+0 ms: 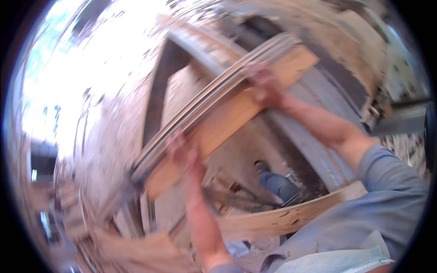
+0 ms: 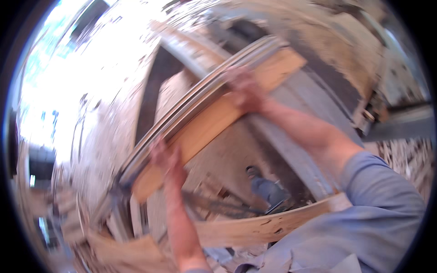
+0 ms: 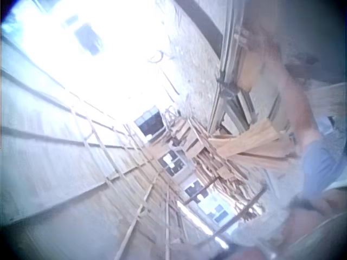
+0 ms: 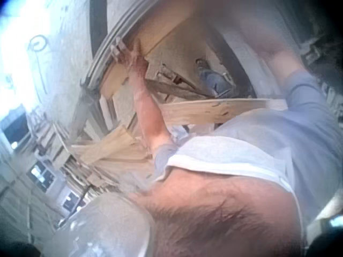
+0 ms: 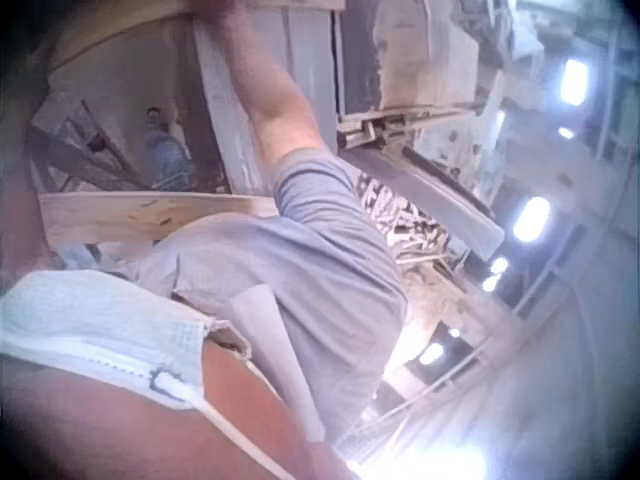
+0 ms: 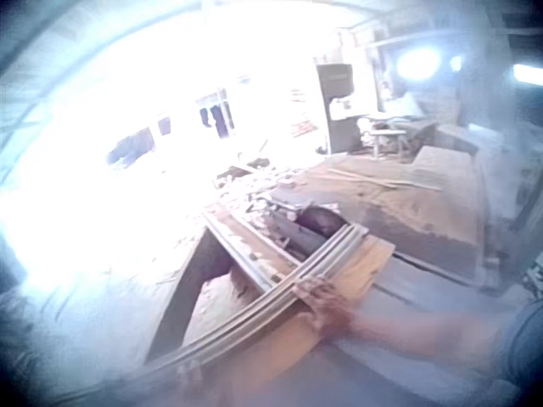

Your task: The person repeatedly picks up wooden planks from a pile on the floor and stacks them onto a metal rack. The task involves lifting the planks, aligning them, and placing them in a neat pile on the rack.

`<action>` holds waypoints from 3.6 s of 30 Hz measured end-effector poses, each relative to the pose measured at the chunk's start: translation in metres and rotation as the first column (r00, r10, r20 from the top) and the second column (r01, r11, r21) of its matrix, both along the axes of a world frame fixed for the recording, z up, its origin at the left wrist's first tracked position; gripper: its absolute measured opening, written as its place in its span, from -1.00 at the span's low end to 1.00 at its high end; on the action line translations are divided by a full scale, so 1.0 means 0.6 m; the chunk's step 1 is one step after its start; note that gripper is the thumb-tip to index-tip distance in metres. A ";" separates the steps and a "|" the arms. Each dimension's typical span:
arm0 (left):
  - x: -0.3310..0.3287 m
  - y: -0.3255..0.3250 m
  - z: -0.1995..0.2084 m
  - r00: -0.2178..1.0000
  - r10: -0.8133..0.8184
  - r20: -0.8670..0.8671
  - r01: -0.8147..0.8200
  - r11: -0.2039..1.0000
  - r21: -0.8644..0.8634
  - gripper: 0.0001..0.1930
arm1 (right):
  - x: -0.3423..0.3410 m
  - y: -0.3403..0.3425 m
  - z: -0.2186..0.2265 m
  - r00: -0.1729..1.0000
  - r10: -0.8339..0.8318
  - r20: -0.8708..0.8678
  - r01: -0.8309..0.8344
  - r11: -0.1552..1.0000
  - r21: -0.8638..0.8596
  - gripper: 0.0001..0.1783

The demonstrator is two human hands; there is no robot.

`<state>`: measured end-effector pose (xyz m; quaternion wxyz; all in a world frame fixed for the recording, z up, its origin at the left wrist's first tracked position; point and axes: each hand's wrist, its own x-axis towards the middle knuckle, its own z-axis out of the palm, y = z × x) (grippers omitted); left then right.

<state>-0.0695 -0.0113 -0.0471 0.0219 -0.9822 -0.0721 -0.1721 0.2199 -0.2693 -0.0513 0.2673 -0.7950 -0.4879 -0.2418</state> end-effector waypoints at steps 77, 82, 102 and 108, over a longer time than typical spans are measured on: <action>-0.154 -0.250 0.241 0.981 0.174 -0.086 -0.145 0.952 0.269 -0.13 | -0.343 -0.208 0.065 -0.065 0.528 -0.847 0.721 0.611 0.326 -0.42; -0.307 -0.303 0.329 0.976 0.218 -0.012 -0.199 0.914 0.353 -0.06 | -0.431 -0.147 0.173 -0.435 0.880 -0.191 0.722 0.467 0.511 -0.73; -0.824 -0.596 0.268 -0.317 0.794 0.519 0.148 0.582 -0.800 -0.34 | -1.040 -0.132 0.320 -0.230 0.672 -0.704 -0.801 0.281 0.529 -0.52; -0.844 -0.645 0.105 -0.630 0.771 0.092 0.434 0.448 -0.782 -0.37 | -0.877 -0.310 0.071 0.409 0.404 -0.818 -0.889 0.378 -0.258 -0.61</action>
